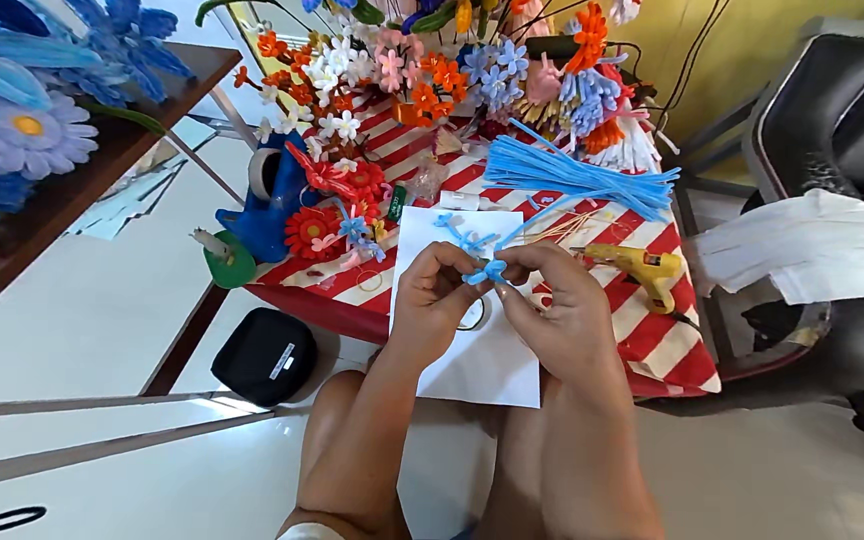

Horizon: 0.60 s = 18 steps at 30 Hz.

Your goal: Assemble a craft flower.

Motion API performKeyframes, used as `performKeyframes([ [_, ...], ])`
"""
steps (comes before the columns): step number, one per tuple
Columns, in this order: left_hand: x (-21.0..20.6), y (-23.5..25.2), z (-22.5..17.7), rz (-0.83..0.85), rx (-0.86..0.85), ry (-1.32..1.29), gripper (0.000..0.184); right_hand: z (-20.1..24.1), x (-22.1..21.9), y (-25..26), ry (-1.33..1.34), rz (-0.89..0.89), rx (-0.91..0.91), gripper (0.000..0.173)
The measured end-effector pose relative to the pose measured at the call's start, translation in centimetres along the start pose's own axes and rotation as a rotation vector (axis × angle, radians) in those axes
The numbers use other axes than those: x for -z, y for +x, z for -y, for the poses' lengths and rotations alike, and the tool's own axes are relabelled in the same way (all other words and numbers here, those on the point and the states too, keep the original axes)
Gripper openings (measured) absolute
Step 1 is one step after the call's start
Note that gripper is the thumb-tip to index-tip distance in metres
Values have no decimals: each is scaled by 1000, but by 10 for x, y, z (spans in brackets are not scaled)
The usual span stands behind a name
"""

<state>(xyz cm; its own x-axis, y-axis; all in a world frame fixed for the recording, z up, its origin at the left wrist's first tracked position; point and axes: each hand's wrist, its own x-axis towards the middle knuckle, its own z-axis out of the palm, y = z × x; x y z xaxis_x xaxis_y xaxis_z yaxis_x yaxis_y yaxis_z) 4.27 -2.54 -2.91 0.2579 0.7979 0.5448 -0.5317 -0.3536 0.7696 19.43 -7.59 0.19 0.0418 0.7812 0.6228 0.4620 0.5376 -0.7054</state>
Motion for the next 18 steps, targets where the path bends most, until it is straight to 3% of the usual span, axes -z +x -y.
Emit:
performKeyframes([
  [8,4,-1,-6,-23,83,-100,30,0,1,5,20,82,-16,29],
  [18,18,0,-16,45,107,-86,33,-2,-14,9,163,52,8,20],
])
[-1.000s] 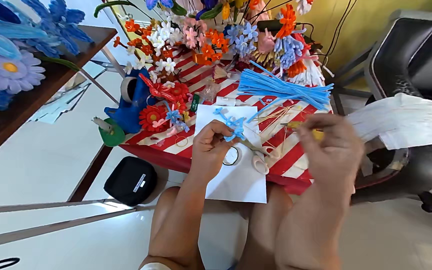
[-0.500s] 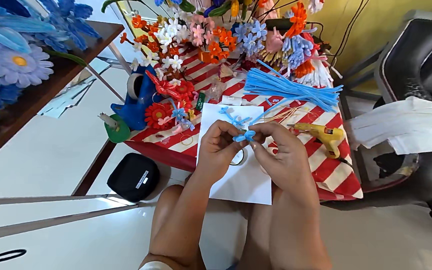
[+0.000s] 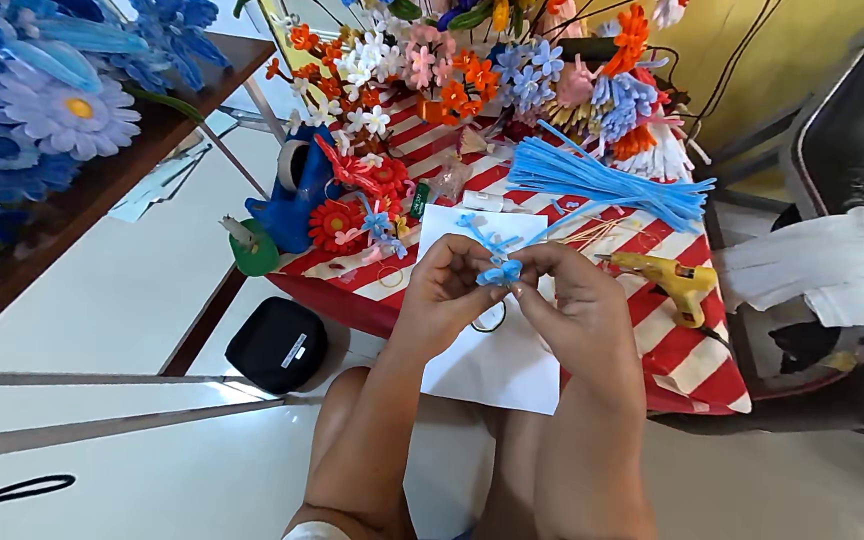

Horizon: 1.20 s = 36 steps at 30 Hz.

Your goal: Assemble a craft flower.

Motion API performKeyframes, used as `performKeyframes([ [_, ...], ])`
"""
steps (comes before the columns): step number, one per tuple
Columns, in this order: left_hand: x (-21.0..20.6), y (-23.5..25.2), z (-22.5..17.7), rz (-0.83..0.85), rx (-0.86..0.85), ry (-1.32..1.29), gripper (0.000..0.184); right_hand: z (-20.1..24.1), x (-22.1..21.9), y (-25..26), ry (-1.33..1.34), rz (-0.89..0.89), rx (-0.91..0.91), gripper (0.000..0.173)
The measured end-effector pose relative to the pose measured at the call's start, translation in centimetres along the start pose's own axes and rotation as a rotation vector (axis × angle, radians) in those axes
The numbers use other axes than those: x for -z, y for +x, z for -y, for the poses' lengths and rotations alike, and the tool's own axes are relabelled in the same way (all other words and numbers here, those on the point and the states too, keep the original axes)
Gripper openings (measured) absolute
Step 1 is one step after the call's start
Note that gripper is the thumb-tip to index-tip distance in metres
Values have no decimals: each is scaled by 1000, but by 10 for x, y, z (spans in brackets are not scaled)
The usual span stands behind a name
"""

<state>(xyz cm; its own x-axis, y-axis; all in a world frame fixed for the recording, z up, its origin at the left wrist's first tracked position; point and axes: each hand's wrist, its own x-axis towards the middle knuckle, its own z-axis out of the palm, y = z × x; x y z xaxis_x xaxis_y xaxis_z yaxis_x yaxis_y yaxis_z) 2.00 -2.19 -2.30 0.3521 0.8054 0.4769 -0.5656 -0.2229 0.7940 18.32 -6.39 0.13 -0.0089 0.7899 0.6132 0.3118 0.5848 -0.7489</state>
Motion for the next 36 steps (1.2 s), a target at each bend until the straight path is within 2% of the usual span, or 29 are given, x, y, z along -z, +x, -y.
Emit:
performKeyframes([
  [5,7,-2,-6,75,-32,56,23,0,3,-1,57,16,-13,19],
  [13,6,-4,-11,-6,-19,144,15,1,1,-2,68,43,-16,16],
  [24,1,-3,-10,-44,46,110,20,0,8,-3,8,75,27,13],
  [29,5,-1,-9,24,88,178,25,-3,15,-4,-24,144,40,17],
  [36,6,0,-8,119,106,221,15,-5,23,-5,-54,178,28,18],
])
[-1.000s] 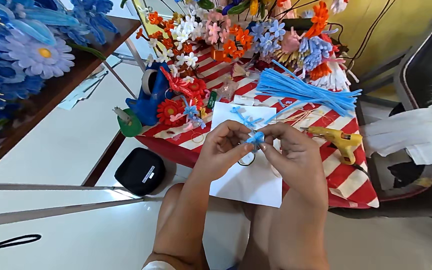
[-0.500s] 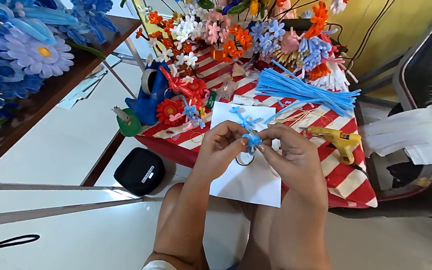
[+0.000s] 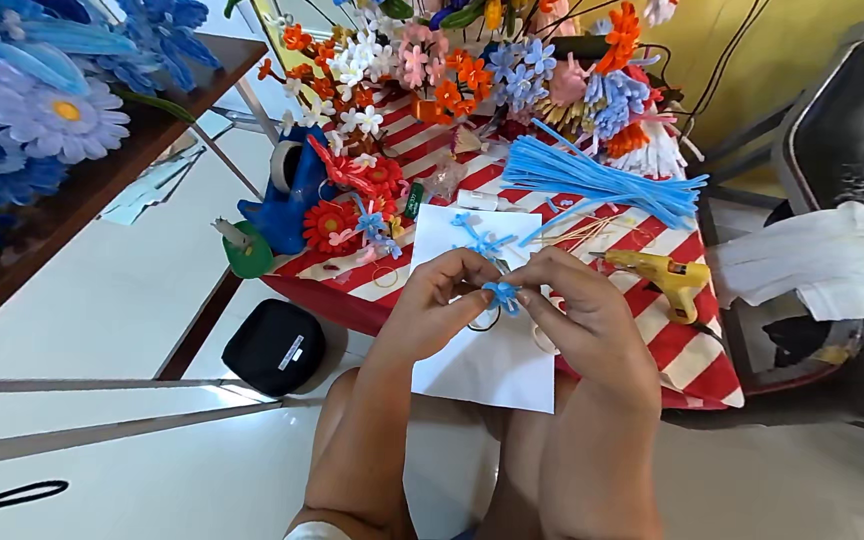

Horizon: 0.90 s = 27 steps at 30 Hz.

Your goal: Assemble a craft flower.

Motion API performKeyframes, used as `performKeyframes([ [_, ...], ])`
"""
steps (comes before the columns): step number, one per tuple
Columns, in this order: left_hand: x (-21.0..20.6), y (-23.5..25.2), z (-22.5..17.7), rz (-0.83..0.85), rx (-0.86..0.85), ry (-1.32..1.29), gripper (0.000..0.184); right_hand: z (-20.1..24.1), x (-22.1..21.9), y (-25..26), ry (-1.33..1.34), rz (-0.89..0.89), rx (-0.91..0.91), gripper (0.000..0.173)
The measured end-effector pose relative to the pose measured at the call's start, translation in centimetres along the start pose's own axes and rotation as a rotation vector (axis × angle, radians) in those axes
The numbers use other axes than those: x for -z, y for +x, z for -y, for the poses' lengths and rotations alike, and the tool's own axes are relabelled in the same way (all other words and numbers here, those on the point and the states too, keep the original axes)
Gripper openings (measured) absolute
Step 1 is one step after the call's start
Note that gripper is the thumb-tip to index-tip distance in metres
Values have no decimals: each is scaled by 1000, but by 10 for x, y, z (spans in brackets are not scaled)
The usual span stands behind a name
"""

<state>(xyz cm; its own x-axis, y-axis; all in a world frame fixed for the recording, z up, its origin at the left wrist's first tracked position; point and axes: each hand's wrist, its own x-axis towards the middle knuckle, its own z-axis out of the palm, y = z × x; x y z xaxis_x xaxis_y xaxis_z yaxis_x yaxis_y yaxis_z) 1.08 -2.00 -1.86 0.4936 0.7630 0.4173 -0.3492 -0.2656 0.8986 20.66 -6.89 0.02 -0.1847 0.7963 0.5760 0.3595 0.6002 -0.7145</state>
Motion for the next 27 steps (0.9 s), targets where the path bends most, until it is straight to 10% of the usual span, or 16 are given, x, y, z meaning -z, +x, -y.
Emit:
performKeyframes([
  [27,-9,3,-1,-209,94,94,12,-6,-4,4,7,-123,-16,9],
])
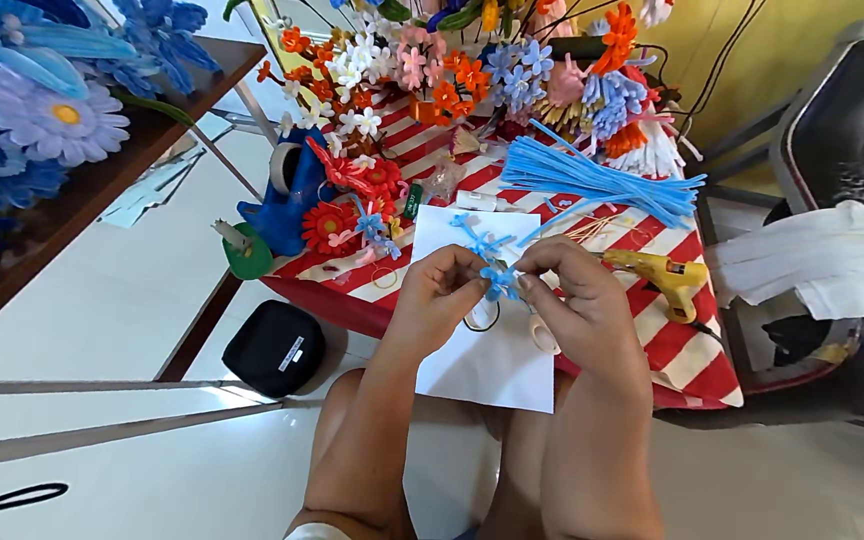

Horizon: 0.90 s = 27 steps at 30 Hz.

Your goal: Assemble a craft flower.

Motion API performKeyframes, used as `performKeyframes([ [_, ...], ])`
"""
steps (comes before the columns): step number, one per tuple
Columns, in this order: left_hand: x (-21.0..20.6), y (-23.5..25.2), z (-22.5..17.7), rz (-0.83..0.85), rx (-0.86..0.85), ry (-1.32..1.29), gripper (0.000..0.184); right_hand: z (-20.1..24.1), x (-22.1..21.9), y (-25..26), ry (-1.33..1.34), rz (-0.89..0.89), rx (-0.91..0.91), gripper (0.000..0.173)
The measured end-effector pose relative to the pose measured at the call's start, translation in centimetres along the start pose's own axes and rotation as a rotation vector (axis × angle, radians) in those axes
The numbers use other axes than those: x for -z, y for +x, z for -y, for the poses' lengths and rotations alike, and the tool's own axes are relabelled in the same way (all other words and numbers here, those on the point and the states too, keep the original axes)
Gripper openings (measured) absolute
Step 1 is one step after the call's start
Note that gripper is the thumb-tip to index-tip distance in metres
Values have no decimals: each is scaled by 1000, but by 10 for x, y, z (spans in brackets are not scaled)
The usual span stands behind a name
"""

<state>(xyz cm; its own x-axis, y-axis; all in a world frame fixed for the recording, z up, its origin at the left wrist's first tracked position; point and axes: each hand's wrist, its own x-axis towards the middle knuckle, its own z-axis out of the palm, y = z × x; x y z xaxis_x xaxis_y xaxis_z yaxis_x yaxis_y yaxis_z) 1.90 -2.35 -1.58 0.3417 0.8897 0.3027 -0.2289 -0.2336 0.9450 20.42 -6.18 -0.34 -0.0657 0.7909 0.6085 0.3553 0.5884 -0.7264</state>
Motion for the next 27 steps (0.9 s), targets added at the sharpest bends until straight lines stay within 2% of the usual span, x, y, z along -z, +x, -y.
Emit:
performKeyframes([
  [5,-1,1,-1,-101,11,5,13,10,-2,-2,-171,4,-29,10],
  [13,-4,1,0,-150,-1,-24,13,14,-19,-1,-376,-32,-1,10],
  [22,-7,1,0,-174,-11,-39,13,15,-27,-1,-431,-61,66,13],
  [27,-6,1,0,-180,-9,-21,12,15,-13,-2,-366,-101,42,6],
])
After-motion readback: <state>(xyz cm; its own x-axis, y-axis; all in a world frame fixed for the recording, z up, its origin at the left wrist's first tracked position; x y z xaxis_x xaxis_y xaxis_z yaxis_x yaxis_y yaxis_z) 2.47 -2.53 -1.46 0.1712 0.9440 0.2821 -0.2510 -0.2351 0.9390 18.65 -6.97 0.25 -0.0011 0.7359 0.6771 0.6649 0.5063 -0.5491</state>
